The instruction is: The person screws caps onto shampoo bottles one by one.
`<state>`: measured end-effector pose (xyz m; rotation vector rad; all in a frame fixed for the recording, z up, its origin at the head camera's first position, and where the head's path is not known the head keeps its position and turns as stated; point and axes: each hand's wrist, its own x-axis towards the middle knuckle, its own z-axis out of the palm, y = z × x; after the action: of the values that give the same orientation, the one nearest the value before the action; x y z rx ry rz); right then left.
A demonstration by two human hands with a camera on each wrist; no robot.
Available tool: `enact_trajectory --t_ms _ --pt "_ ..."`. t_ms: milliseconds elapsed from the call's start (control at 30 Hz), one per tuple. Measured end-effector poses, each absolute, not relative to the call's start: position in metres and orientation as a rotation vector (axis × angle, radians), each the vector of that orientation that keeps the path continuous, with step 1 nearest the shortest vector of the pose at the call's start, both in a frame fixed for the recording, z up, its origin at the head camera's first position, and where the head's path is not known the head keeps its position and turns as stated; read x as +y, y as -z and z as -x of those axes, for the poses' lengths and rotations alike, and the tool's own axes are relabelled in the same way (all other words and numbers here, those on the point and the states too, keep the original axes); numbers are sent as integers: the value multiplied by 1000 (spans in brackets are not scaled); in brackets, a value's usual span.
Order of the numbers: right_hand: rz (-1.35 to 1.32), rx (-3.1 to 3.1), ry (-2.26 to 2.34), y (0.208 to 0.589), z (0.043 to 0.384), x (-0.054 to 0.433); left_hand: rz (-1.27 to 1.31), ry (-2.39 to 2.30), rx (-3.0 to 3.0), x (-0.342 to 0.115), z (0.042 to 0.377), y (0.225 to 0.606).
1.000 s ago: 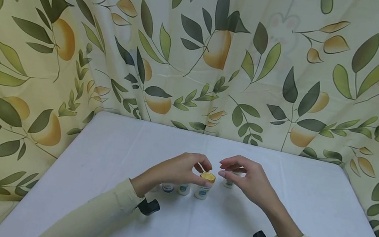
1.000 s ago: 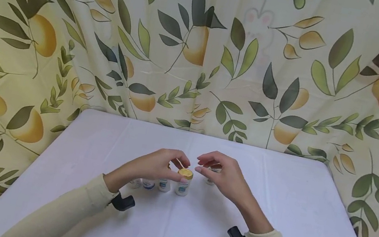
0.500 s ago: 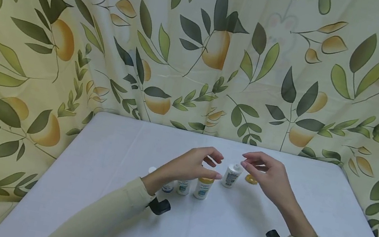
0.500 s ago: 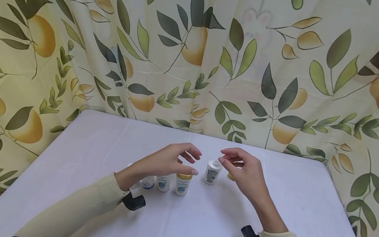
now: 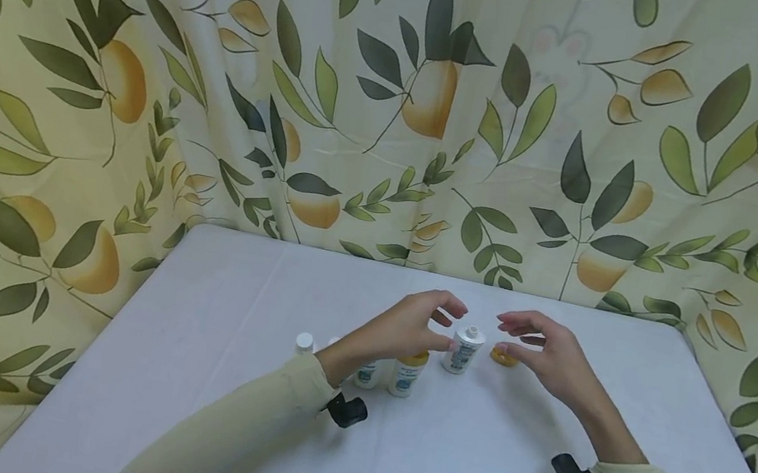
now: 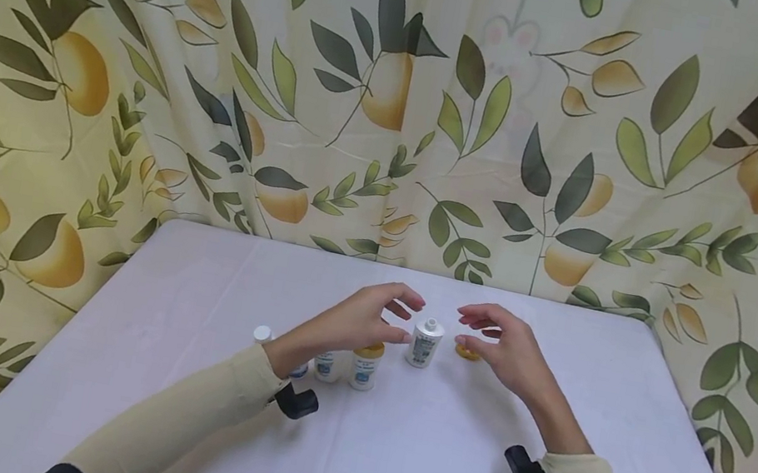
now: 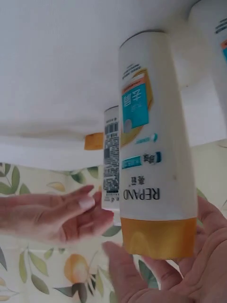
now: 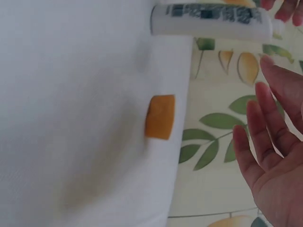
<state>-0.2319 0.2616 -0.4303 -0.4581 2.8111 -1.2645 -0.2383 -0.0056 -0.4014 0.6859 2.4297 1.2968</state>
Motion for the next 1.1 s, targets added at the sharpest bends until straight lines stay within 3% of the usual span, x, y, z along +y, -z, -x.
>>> enact_trajectory --t_ms 500,1100 --pt "418 2786 1043 466 248 282 -608 -1164 2437 15 244 402" --pt "283 2857 918 477 251 282 -558 -975 2558 29 250 404"
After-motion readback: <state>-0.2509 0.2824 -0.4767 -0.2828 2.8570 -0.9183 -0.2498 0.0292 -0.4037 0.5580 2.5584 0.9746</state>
